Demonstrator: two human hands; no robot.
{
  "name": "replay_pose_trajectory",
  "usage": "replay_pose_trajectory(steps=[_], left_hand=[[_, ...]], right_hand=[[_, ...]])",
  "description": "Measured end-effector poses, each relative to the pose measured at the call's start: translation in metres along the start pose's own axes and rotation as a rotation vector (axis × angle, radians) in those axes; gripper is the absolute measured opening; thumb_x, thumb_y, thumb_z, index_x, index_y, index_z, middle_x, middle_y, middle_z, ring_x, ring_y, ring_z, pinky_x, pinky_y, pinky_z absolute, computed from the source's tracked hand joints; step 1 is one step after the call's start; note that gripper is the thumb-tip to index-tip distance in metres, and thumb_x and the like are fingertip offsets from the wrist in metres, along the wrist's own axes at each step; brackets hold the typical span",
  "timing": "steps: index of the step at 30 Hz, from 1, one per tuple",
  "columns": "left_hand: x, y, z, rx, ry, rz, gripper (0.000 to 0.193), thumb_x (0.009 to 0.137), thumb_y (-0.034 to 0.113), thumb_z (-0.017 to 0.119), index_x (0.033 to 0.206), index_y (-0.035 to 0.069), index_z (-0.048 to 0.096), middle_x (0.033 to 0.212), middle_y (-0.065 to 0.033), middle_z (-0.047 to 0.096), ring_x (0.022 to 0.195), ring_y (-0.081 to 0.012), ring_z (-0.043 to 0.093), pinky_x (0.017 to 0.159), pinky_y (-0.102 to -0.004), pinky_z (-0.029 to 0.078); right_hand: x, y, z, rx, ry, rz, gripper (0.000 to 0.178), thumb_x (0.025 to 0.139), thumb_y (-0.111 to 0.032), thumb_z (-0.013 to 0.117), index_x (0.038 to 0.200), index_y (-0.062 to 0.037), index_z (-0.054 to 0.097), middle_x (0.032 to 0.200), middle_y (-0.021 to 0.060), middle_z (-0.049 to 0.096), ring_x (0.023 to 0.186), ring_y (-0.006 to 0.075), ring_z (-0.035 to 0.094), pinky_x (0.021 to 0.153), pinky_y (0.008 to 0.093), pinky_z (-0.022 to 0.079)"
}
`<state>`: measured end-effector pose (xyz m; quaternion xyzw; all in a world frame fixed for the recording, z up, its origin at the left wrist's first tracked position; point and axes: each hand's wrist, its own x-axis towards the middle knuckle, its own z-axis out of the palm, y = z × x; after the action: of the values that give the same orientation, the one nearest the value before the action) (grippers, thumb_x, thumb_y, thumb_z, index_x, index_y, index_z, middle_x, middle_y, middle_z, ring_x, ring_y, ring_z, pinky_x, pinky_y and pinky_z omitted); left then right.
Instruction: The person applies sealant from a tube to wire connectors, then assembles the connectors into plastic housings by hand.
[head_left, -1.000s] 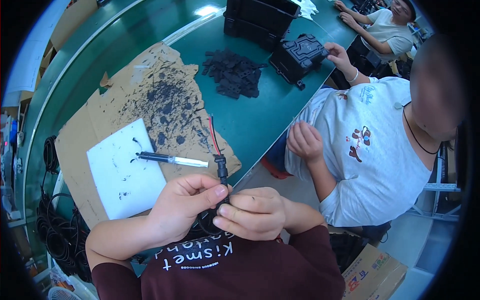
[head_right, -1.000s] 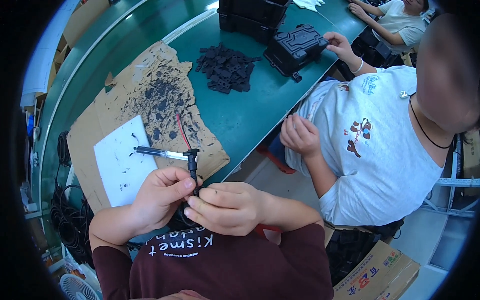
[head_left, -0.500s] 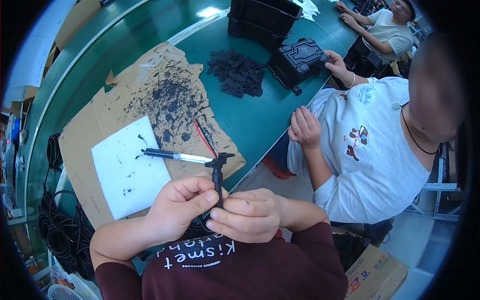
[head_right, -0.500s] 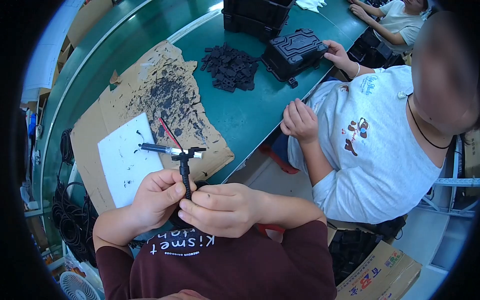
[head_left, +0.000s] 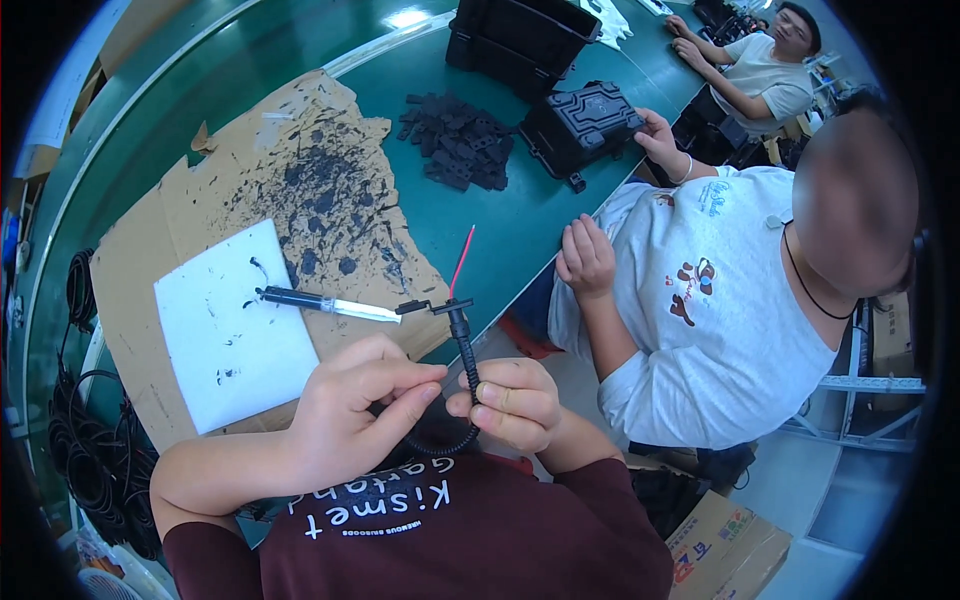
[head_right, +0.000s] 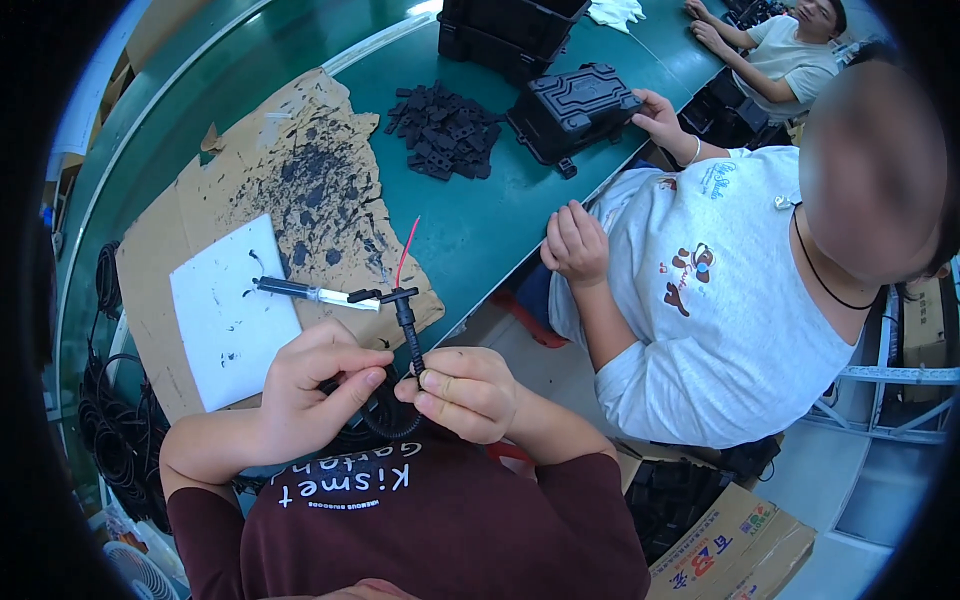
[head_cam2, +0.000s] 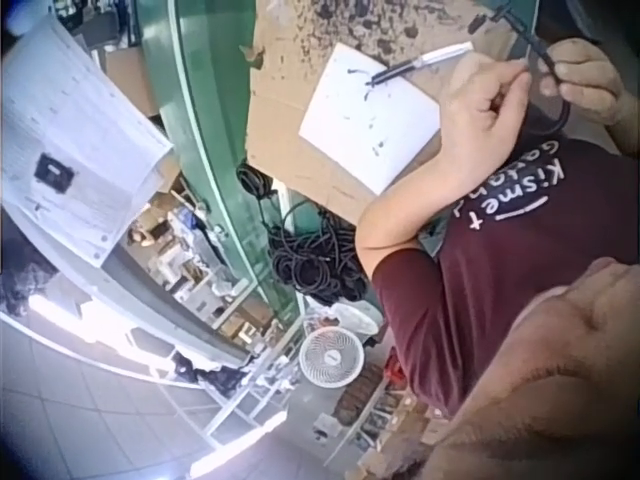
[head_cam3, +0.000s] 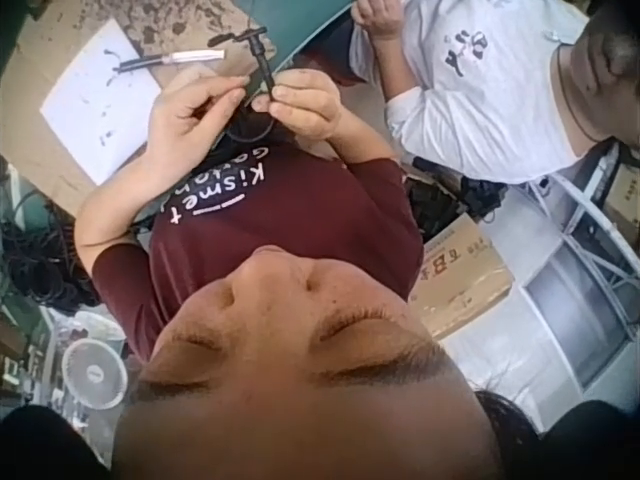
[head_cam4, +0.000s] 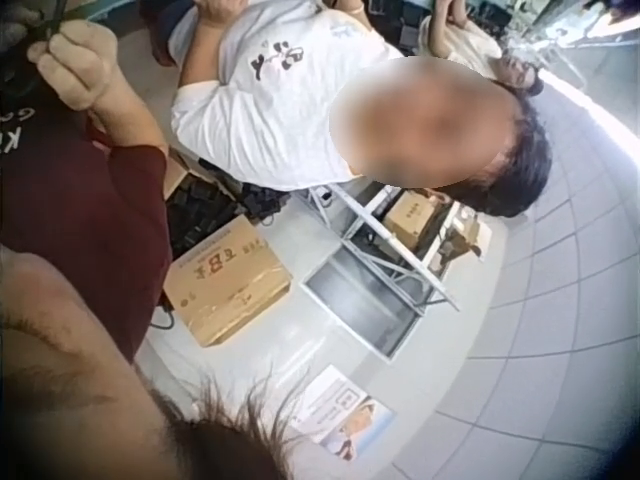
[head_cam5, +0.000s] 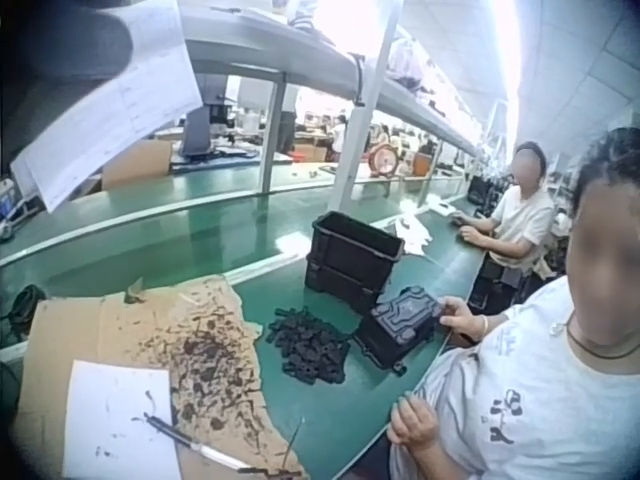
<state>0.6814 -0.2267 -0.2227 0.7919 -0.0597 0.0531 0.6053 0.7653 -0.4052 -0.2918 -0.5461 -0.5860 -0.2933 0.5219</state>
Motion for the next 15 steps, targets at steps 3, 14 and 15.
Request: replay_pose_trajectory(steps=[3,14,15], left_hand=[[0.0018,0.0003,0.0019,0.141,0.011,0.092,0.02,0.077,0.0,0.067,0.097,0.002,0.066,0.067,-0.0057,0.051,0.054,-0.0148,0.05,0.047,-0.0259,0.037],[0.0066,0.0,0.0036,0.626,0.031,0.459,0.039,0.066,-0.002,0.067,0.105,-0.003,0.062,0.055,-0.0031,0.047,0.043,-0.0174,0.045,0.04,-0.0309,0.031],[0.0067,0.0,0.0027,0.625,0.031,0.459,0.039,0.066,-0.002,0.067,0.105,-0.003,0.062,0.055,-0.0031,0.047,0.043,-0.0174,0.045,0.04,-0.0309,0.031]], right_hand=[[-0.0011,-0.0023,-0.0007,-0.006,0.004,0.013,0.035,0.066,0.004,0.077,0.091,-0.0003,0.053,0.095,0.0106,0.051,0.07,0.0224,0.062,0.054,0.031,0.056],[-0.0047,-0.0043,0.0,0.003,0.007,-0.017,0.036,0.066,0.005,0.077,0.092,0.0003,0.053,0.095,0.0109,0.052,0.071,0.0236,0.064,0.054,0.031,0.057],[-0.0032,-0.0046,0.0003,0.001,0.004,-0.023,0.035,0.066,0.005,0.077,0.092,0.0005,0.053,0.094,0.0108,0.052,0.069,0.0232,0.064,0.054,0.0309,0.057]])
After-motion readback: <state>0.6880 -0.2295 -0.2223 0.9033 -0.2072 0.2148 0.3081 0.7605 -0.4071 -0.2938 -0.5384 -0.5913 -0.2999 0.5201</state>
